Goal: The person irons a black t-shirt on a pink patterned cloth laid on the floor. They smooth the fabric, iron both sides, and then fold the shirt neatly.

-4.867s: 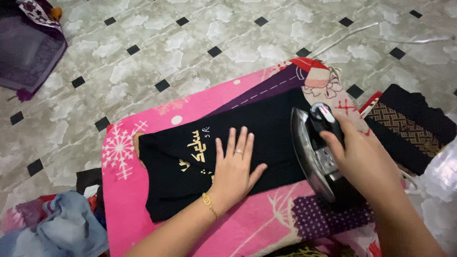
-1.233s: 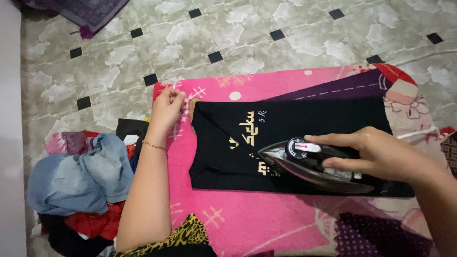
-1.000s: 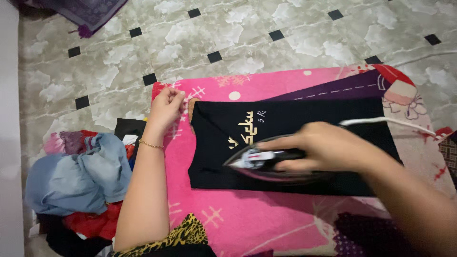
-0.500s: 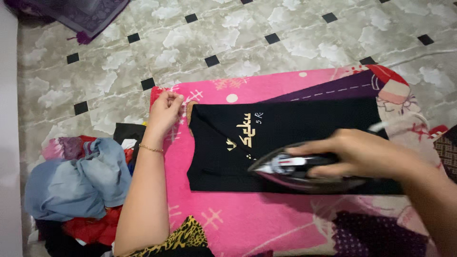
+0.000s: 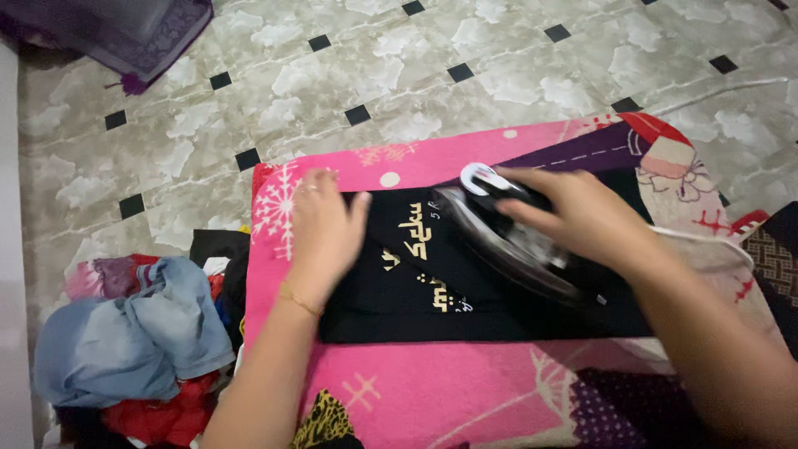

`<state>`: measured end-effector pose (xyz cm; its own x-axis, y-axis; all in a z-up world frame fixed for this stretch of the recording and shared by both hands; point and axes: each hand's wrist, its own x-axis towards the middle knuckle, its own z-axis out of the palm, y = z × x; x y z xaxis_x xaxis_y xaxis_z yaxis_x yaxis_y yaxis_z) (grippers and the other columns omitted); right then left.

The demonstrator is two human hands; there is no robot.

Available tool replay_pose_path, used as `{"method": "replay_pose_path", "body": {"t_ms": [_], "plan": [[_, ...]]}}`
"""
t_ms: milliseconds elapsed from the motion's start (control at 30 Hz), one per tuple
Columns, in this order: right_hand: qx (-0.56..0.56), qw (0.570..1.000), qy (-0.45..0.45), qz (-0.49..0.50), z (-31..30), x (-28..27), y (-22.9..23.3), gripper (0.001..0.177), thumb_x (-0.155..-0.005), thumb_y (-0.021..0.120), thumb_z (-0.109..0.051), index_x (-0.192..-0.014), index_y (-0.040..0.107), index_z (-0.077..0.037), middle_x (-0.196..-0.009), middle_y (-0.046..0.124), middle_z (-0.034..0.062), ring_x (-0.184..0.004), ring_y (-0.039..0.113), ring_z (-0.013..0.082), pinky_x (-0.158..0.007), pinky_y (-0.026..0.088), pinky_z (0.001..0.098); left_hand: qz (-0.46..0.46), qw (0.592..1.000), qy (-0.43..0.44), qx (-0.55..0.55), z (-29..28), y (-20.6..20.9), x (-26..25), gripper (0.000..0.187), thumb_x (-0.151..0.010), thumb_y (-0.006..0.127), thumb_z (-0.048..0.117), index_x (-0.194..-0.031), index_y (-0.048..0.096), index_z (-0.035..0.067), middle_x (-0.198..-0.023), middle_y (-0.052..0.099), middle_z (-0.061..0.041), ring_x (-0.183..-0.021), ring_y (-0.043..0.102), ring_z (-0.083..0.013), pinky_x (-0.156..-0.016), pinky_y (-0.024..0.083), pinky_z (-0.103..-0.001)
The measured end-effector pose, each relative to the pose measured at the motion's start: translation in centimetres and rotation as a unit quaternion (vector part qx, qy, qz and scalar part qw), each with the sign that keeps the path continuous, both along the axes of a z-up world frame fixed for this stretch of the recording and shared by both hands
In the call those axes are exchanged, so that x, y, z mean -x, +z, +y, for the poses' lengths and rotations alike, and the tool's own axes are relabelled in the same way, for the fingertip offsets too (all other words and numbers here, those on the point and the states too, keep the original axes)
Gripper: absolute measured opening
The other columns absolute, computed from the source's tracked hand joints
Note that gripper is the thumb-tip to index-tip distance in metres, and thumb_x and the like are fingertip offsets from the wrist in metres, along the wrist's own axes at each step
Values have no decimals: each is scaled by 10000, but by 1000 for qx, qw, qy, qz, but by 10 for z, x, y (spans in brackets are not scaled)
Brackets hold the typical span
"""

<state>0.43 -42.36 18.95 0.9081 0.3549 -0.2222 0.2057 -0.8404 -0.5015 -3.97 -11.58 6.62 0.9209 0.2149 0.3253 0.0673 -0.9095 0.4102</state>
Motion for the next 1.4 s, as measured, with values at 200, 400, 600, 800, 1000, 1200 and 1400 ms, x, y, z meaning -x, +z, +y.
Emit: {"method": "replay_pose_path", "body": {"t_ms": [200, 400, 600, 800, 1000, 1200, 1400], "plan": [[-37, 996, 39, -76, 42, -33, -9, 542, -922, 653, -402, -1411, 612, -172, -834, 730, 232, -711, 727, 356, -692, 553, 446, 37, 985, -162, -46, -84, -17, 19, 812, -1005, 551, 477, -1508, 341, -125, -1597, 295, -329, -1507, 218, -483, -1162, 216, -602], [46, 996, -30, -67, -16, 9, -7, 544, -939, 640, -455, -1428, 565, -228, -865, 742, 237, -789, 720, 405, -708, 543, 488, 95, 980, -167, -55, -85, -31, 19, 934, -974, 508, 609, -1535, 270, -99, -1630, 201, -305, -1537, 130, -446, -1209, 127, -583], [124, 975, -149, 104, -99, 73, -8, 695, -994, 575, -435, -1646, 391, -277, -728, 713, 143, -677, 709, 267, -641, 581, 407, 93, 977, -183, -60, -93, -19, 23, 947, -948, 538, 613, -1518, 279, -97, -1635, 177, -296, -1515, 105, -467, -1146, 87, -655], [105, 971, -209, 47, -119, 86, -31, 612, -1014, 577, -425, -1599, 442, -305, -707, 722, 181, -649, 729, 306, -665, 566, 427, 73, 945, -312, -62, -132, -12, 47, 887, -963, 546, 571, -1535, 317, -66, -1646, 224, -256, -1532, 161, -444, -1184, 105, -654], [-10, 975, -198, -98, -94, 10, -31, 390, -1016, 554, -330, -1311, 641, -91, -751, 684, 245, -664, 703, 399, -651, 526, 495, 37, 947, -308, -82, -133, -19, 49, 881, -959, 548, 574, -1537, 333, -55, -1646, 238, -241, -1525, 175, -450, -1191, 111, -643], [-47, 973, -185, -130, -76, -59, -31, 446, -1021, 556, -332, -1314, 577, 3, -775, 691, 256, -599, 707, 383, -646, 544, 485, 51, 946, -306, -90, -134, -22, 48, 883, -958, 544, 586, -1538, 332, -45, -1641, 248, -235, -1522, 177, -447, -1183, 109, -641], [35, 978, -167, -118, -97, 9, -19, 411, -1017, 570, -340, -1315, 635, -65, -770, 705, 272, -716, 692, 431, -671, 523, 527, 49, 946, -309, -81, -133, -18, 48, 870, -962, 543, 583, -1537, 341, -39, -1641, 253, -230, -1524, 180, -446, -1187, 103, -642]]}}
